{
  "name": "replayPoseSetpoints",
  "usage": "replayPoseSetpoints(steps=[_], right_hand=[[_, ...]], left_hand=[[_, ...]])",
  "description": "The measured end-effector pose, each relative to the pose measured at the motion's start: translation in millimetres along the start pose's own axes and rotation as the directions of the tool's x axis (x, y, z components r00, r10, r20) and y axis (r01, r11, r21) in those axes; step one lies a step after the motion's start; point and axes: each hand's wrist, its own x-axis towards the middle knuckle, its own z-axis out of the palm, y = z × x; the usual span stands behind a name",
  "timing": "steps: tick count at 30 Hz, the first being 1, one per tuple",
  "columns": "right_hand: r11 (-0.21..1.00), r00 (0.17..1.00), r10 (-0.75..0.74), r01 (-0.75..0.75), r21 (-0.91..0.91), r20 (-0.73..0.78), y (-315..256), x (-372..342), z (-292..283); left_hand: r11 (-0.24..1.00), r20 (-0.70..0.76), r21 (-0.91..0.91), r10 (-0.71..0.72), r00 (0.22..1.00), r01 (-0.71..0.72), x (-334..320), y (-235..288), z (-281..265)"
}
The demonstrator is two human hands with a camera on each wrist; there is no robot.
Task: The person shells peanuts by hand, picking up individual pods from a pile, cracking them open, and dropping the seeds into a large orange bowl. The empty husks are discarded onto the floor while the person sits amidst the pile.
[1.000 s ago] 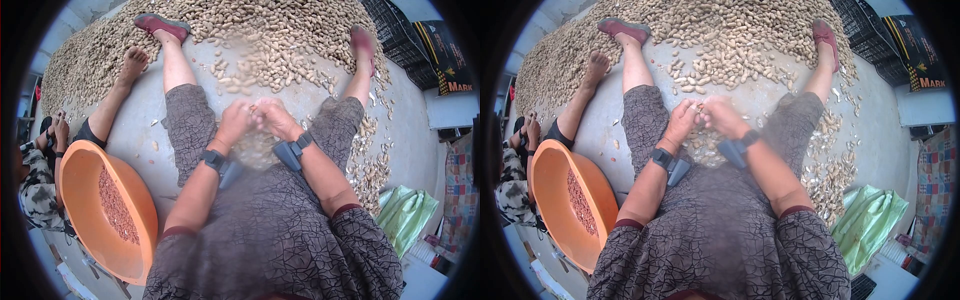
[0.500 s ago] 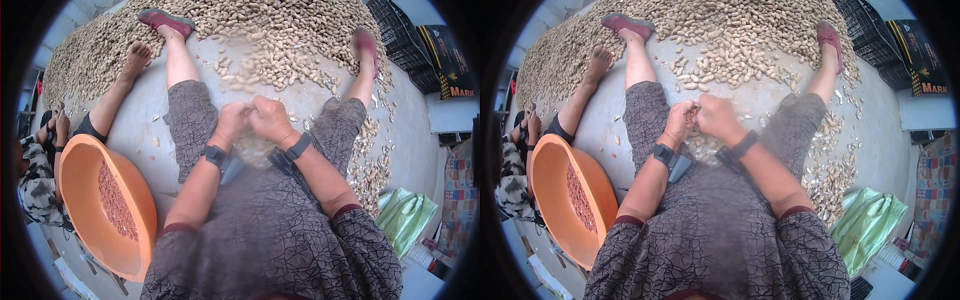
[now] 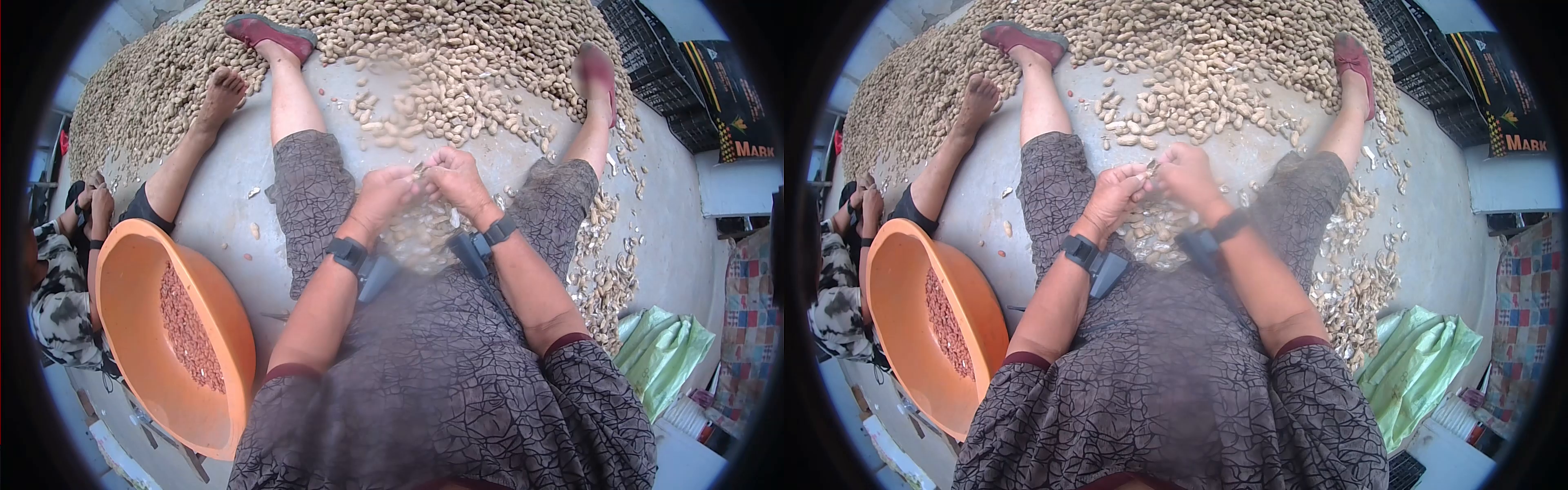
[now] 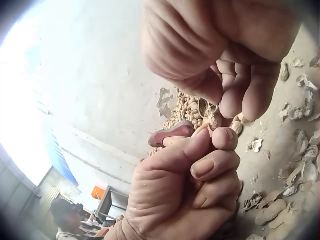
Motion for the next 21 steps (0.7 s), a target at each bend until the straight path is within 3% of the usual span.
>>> replayPoseSetpoints(steps=[2, 4, 6, 12, 15, 17, 21], right_hand=[[0.995, 0.996, -0.006, -0.003, 0.101, 0.093, -6.8, -3.6, -0.7], [0.998, 0.994, -0.005, -0.002, 0.067, 0.109, -7.1, -1.8, -2.4], [0.999, 0.992, -0.004, 0.0, 0.033, 0.125, -5.3, -0.8, -2.8], [0.996, 0.994, -0.06, 0.065, -0.053, 0.09, -1.3, 0.5, -2.7], [0.992, 0.99, -0.105, 0.111, -0.06, 0.092, 4.2, 3.9, -4.7], [0.972, 0.973, -0.197, 0.21, -0.105, 0.119, 17.7, 10.0, -4.8], [0.985, 0.982, -0.148, 0.157, -0.073, 0.119, 2.0, -0.2, 0.2]], left_hand=[[0.995, -0.019, 0.089, 0.041, 0.999, -0.039, -2.4, 2.1, 1.8], [0.981, -0.037, 0.177, 0.084, 0.996, -0.076, -4.8, 4.2, 3.8], [0.917, -0.055, 0.384, 0.143, 0.988, -0.111, -5.1, 4.3, 4.8], [0.963, -0.03, 0.247, 0.118, 0.993, -0.107, 1.6, -1.2, -5.9], [0.922, -0.013, 0.384, 0.052, 0.999, -0.043, 2.1, -1.2, -1.7], [0.926, 0.012, 0.373, 0.047, 0.999, -0.049, -0.3, 0.5, 1.8], [0.964, 0.058, 0.259, 0.048, 0.997, -0.061, -10.2, 11.2, 11.1]])
